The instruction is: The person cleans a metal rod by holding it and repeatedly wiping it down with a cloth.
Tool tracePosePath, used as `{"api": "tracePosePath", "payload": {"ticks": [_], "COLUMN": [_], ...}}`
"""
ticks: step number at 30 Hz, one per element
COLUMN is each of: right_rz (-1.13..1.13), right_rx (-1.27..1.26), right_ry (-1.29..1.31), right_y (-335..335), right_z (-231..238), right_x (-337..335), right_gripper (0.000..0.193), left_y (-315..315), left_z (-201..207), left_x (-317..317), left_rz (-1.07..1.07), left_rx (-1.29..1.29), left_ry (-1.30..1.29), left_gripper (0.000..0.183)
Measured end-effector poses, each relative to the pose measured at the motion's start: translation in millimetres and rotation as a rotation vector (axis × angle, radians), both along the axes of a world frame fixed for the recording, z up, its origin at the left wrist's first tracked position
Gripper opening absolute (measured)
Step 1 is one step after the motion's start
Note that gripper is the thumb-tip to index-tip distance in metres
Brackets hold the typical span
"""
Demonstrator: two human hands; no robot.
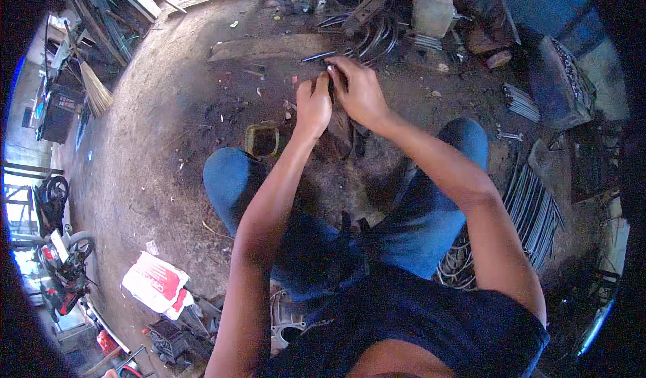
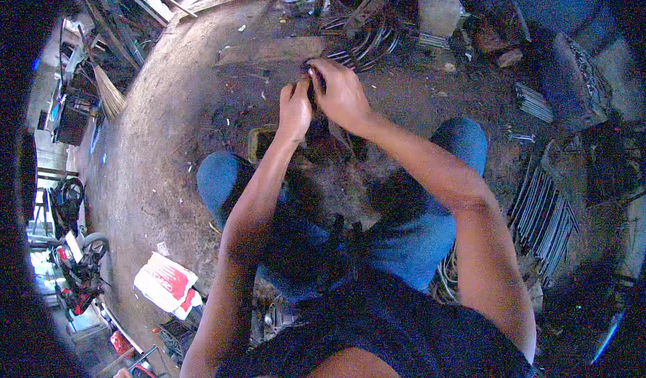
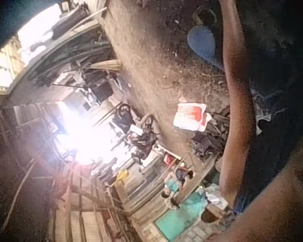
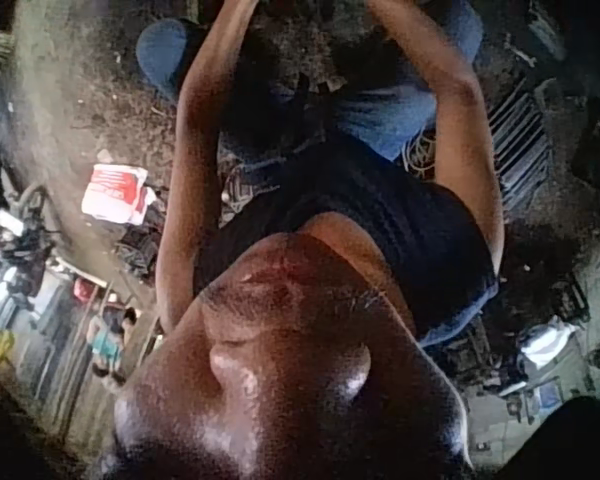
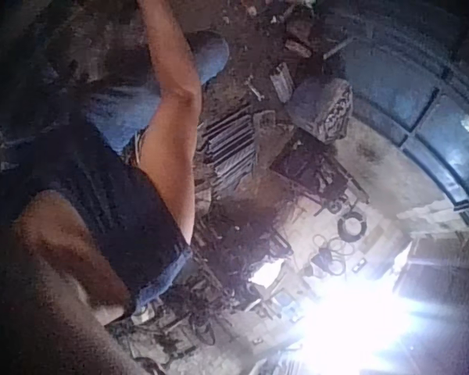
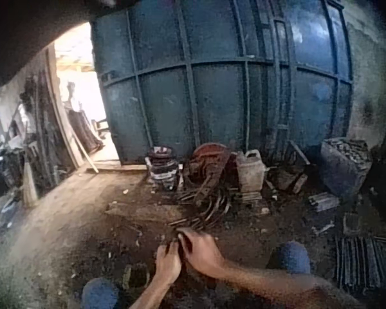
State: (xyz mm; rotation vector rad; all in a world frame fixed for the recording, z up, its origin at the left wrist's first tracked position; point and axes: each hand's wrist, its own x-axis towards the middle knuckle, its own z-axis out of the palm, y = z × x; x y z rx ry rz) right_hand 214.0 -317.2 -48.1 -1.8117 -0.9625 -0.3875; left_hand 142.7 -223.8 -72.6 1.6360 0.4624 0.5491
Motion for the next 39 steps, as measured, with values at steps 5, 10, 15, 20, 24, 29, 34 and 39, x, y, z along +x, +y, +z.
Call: {"api": "tracePosePath", "payload": {"ticks": [5,10,15,20,24,29,34,39], "right_rz": [-0.039,0.130,0.059,-0.052,0.099,-0.018,0.069,0.180], "right_rx": [-0.024,-0.058,-0.119,-0.120,-0.202,-0.062,0.097,0.379], "right_ry": [-0.020,-0.010,0.105,0.085,0.048,0.198,0.448,0.987], "right_y": [5.7,1.4,-0.2,7.4,-5.3,7.2,5.2,23.0], "right_z": [-2.1,-5.0,-4.5,5.5,-3.5,-8.9,-16.3,-36.7], "right_x": [37.0,9.8,3.0,28.3,-16.4,26.6,23.3,11.3], "right_gripper": [0.018,0.017,0.019,0.020,0.028,0.033,0.025,0.022], "left_y": [8.3,7.8,-1.3,3.5,2.4,1.5,-4.9,-2.4], "left_z": [-23.6,-9.2,-2.5,-8.8,-13.5,-9.3,4.1,-3.8], "left_x": [7.5,3.4,-4.7,5.5,3.3,3.5,6.6,7.4], "left_rz": [-0.060,-0.050,0.000,-0.086,0.013,-0.090,0.024,0.007], "left_rx": [0.587,-0.302,-0.384,-0.191,-0.077,-0.326,-0.346,-0.503], "left_ry": [-0.073,-0.033,-0.007,0.036,-0.202,0.065,-0.022,-0.030], "left_gripper": [0.023,0.022,0.027,0.029,0.027,0.030,0.032,0.031]}}
